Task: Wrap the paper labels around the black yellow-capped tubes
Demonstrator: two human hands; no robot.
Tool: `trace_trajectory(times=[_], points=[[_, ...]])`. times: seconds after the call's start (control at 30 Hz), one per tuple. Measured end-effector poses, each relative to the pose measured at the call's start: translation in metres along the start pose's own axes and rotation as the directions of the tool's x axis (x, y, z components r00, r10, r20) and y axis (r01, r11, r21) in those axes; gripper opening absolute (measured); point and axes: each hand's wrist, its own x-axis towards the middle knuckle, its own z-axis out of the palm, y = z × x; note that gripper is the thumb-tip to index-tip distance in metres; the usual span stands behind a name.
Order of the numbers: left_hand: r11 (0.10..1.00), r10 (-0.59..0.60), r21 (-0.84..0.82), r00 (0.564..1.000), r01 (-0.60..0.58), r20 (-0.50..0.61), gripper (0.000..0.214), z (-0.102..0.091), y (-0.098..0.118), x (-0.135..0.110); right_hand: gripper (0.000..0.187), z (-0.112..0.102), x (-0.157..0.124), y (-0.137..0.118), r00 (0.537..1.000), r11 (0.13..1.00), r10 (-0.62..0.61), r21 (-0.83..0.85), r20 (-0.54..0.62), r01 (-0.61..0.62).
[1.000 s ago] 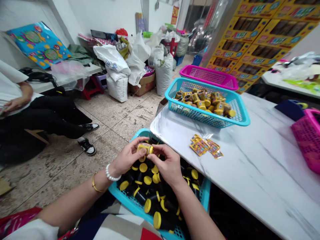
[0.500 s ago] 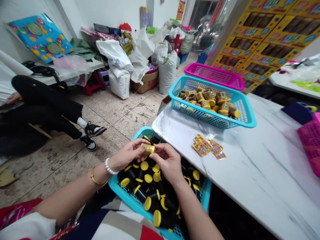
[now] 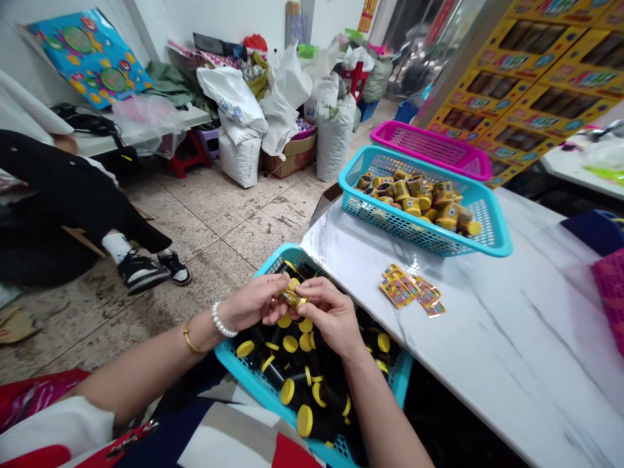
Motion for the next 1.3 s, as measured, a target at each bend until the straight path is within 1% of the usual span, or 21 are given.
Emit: trace_trajectory(times=[0.07, 0.1, 0.23, 0.27, 0.33, 0.4, 0.43, 0.5, 0.57, 0.63, 0.7, 0.77, 0.93, 1.07, 1.13, 1.2, 1.3], points=[[0.998, -0.009, -0.059, 1.000, 0.011, 0.021, 0.044, 0.002, -0.001, -0.001, 0.018, 0.002, -0.002, 0.002, 0.999, 0.999, -0.035, 0.019, -0.034, 0.036], [0.998, -0.012, -0.062, 1.000, 0.013, 0.013, 0.044, 0.004, -0.002, -0.001, 0.018, 0.003, -0.003, 0.002, 0.998, 0.999, -0.044, 0.013, -0.043, 0.045], [0.998, -0.057, -0.024, 0.996, 0.056, -0.070, 0.053, 0.006, -0.005, 0.000, 0.019, 0.005, -0.005, -0.002, 0.998, 0.994, -0.065, -0.084, -0.015, 0.064], [0.997, -0.072, -0.032, 0.995, 0.070, -0.069, 0.055, 0.006, -0.006, 0.000, 0.020, 0.005, -0.005, -0.003, 0.997, 0.992, -0.072, -0.101, -0.011, 0.071], [0.993, -0.093, -0.080, 0.995, 0.090, -0.029, 0.054, 0.007, -0.006, 0.000, 0.021, 0.006, -0.007, -0.003, 0.994, 0.989, -0.105, -0.108, -0.033, 0.101], [0.988, -0.089, -0.127, 0.996, 0.089, 0.005, 0.051, 0.008, -0.005, -0.001, 0.021, 0.006, -0.008, -0.003, 0.987, 0.986, -0.144, -0.095, -0.068, 0.137], [0.986, -0.085, -0.141, 0.996, 0.085, 0.005, 0.050, 0.008, -0.005, -0.002, 0.021, 0.006, -0.008, -0.003, 0.985, 0.985, -0.154, -0.094, -0.076, 0.146], [0.986, -0.083, -0.143, 0.996, 0.081, -0.014, 0.051, 0.008, -0.005, -0.002, 0.020, 0.006, -0.007, -0.002, 0.986, 0.983, -0.153, -0.115, -0.068, 0.145], [0.985, -0.085, -0.150, 0.996, 0.080, -0.030, 0.052, 0.009, -0.006, -0.002, 0.022, 0.006, -0.006, -0.003, 0.986, 0.972, -0.162, -0.178, -0.042, 0.152], [0.981, -0.094, -0.176, 0.994, 0.084, -0.048, 0.052, 0.010, -0.008, -0.003, 0.024, 0.007, -0.007, -0.005, 0.983, 0.953, -0.182, -0.249, -0.024, 0.170], [0.970, -0.122, -0.218, 0.990, 0.102, -0.077, 0.052, 0.012, -0.010, -0.004, 0.023, 0.009, -0.008, -0.007, 0.981, 0.944, -0.190, -0.280, -0.025, 0.176], [0.957, -0.148, -0.264, 0.984, 0.118, -0.097, 0.052, 0.014, -0.012, -0.004, 0.021, 0.012, -0.008, -0.007, 0.983, 0.951, -0.182, -0.262, -0.037, 0.166], [0.936, -0.151, -0.333, 0.984, 0.110, -0.098, 0.051, 0.014, -0.015, 0.000, 0.015, 0.016, -0.004, -0.004, 0.982, 0.976, -0.174, -0.146, -0.078, 0.162], [0.926, -0.154, -0.360, 0.985, 0.115, -0.080, 0.052, 0.016, -0.013, 0.006, 0.016, 0.012, -0.001, -0.003, 0.993, 0.992, -0.104, -0.073, -0.054, 0.100], [0.921, -0.150, -0.372, 0.987, 0.116, -0.064, 0.051, 0.017, -0.012, 0.010, 0.017, 0.010, -0.001, -0.002, 0.992, 0.992, -0.109, -0.068, -0.070, 0.104], [0.917, -0.156, -0.379, 0.986, 0.122, -0.061, 0.051, 0.019, -0.012, 0.013, 0.015, 0.008, -0.001, -0.001, 0.985, 0.989, -0.131, -0.079, -0.115, 0.122], [0.916, -0.181, -0.376, 0.979, 0.136, -0.088, 0.053, 0.022, -0.012, 0.016, 0.010, 0.010, -0.001, 0.000, 0.979, 0.988, -0.128, -0.112, -0.158, 0.111]])
